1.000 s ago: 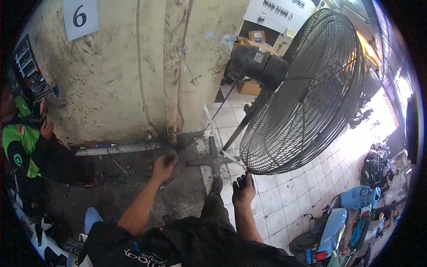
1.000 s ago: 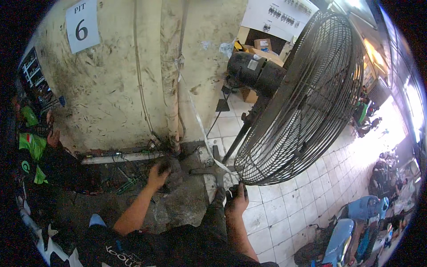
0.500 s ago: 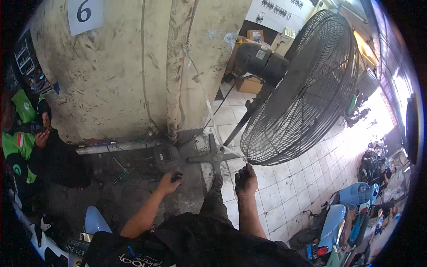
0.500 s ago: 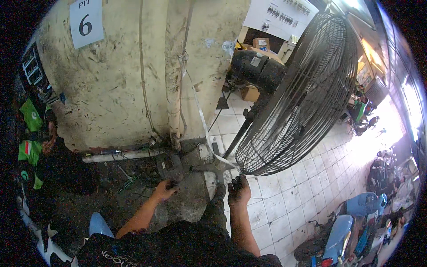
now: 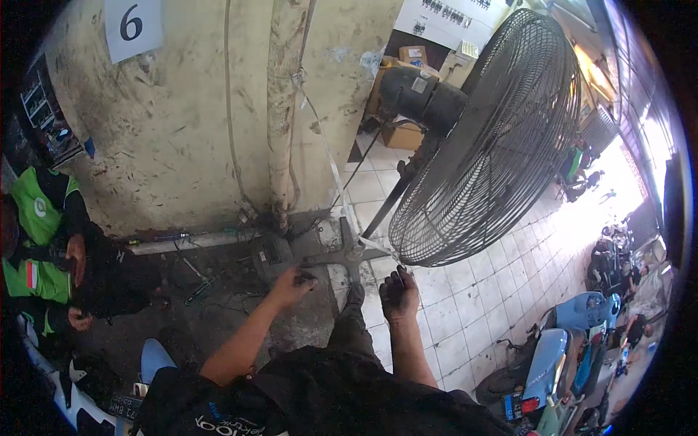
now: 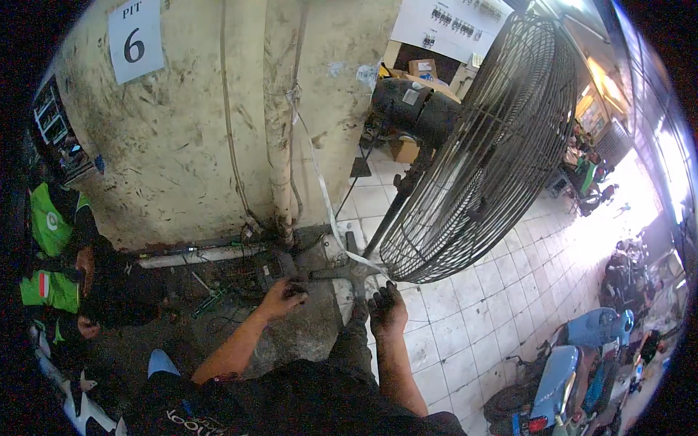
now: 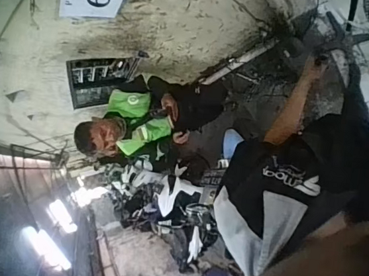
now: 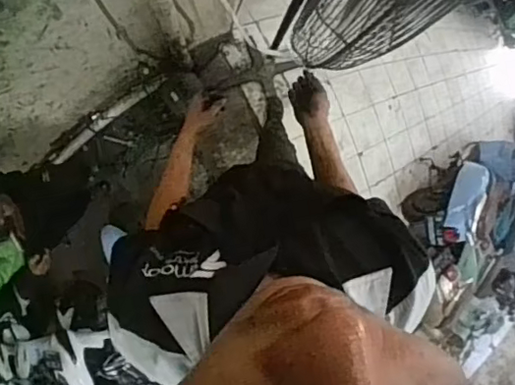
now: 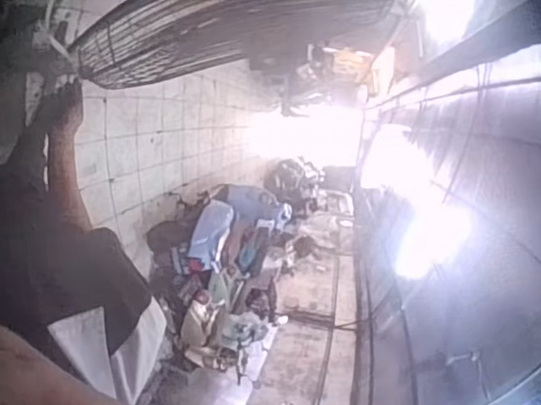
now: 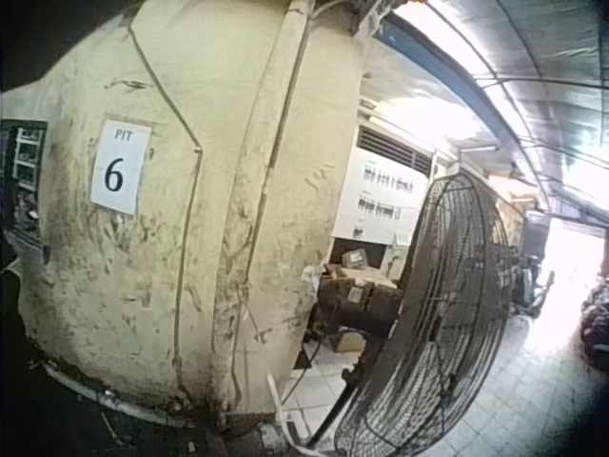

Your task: The person connects electrical wiring inside the front panel of a scooter, repositions a large floor fan, and reattaches the plastic headlight housing to the frame before checking the digital dashboard and front lights.

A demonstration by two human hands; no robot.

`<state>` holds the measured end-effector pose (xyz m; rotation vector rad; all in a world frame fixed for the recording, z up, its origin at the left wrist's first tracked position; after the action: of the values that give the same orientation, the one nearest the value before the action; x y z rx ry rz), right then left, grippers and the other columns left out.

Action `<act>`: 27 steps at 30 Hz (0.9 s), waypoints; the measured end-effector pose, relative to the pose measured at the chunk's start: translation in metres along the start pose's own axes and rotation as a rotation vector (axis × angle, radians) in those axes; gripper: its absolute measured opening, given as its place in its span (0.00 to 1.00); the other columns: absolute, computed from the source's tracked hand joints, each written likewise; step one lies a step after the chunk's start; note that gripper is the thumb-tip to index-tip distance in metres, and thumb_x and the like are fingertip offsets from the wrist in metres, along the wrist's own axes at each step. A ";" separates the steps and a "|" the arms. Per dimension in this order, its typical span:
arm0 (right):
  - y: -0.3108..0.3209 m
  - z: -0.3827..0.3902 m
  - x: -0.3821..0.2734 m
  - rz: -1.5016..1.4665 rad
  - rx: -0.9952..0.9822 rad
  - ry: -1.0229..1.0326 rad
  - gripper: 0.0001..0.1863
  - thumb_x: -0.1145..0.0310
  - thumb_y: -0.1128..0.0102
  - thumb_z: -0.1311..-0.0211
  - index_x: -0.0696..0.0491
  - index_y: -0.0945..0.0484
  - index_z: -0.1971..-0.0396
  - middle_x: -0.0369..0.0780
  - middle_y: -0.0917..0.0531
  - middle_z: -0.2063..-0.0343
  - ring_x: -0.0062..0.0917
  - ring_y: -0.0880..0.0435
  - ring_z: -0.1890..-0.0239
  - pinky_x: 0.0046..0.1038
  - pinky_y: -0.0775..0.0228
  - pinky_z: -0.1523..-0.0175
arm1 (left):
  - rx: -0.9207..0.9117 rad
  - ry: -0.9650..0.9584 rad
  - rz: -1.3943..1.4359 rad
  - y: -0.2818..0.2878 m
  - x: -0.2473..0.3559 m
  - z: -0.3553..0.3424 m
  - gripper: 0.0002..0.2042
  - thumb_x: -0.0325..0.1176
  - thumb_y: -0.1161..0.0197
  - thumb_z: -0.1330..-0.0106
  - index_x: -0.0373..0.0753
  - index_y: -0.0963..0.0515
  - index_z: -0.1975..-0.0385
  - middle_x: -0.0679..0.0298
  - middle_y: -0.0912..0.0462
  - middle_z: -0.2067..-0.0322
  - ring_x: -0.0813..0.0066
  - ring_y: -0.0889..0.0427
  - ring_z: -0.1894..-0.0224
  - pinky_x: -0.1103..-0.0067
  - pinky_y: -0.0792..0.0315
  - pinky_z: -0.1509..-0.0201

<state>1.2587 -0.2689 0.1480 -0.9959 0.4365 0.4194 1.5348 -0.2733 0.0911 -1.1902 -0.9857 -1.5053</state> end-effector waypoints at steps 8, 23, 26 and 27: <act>0.085 0.027 0.019 0.499 0.210 -0.076 0.15 0.67 0.44 0.42 0.53 0.25 0.55 0.39 0.21 0.66 0.28 0.23 0.67 0.33 0.32 0.60 | -0.016 0.047 -0.111 -0.019 -0.047 0.000 0.21 0.35 0.34 0.41 0.33 0.31 0.52 0.59 0.21 0.61 0.71 0.20 0.60 0.74 0.26 0.57; 0.249 -0.025 -0.007 1.299 0.221 -0.216 0.12 0.68 0.41 0.42 0.60 0.23 0.63 0.42 0.17 0.74 0.28 0.18 0.78 0.28 0.25 0.76 | 0.214 0.313 0.233 -0.024 -0.041 -0.081 0.16 0.37 0.35 0.40 0.32 0.24 0.59 0.58 0.19 0.62 0.72 0.19 0.64 0.75 0.27 0.62; 0.257 -0.041 -0.023 1.263 0.312 -0.384 0.11 0.71 0.40 0.44 0.60 0.24 0.63 0.43 0.17 0.74 0.28 0.18 0.78 0.27 0.28 0.78 | 0.362 0.180 0.107 -0.010 -0.028 -0.122 0.17 0.39 0.36 0.40 0.32 0.24 0.57 0.58 0.19 0.59 0.70 0.20 0.60 0.74 0.28 0.56; 0.257 -0.044 -0.028 1.188 0.327 -0.411 0.10 0.70 0.41 0.43 0.60 0.23 0.64 0.44 0.17 0.74 0.29 0.18 0.78 0.28 0.28 0.78 | 0.417 0.033 0.076 -0.002 -0.028 -0.136 0.19 0.40 0.37 0.39 0.32 0.24 0.56 0.57 0.20 0.57 0.68 0.21 0.57 0.74 0.29 0.53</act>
<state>1.0937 -0.1875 -0.0394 -0.2161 0.6649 1.5304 1.5058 -0.3970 0.0358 -0.8894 -1.1505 -1.1813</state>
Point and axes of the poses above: each hand's wrist, its own z-axis away from the middle knuckle, its own y-axis out of the back of the hand, x = y × z, the point moved 1 cm from there along -z, towards the middle knuckle
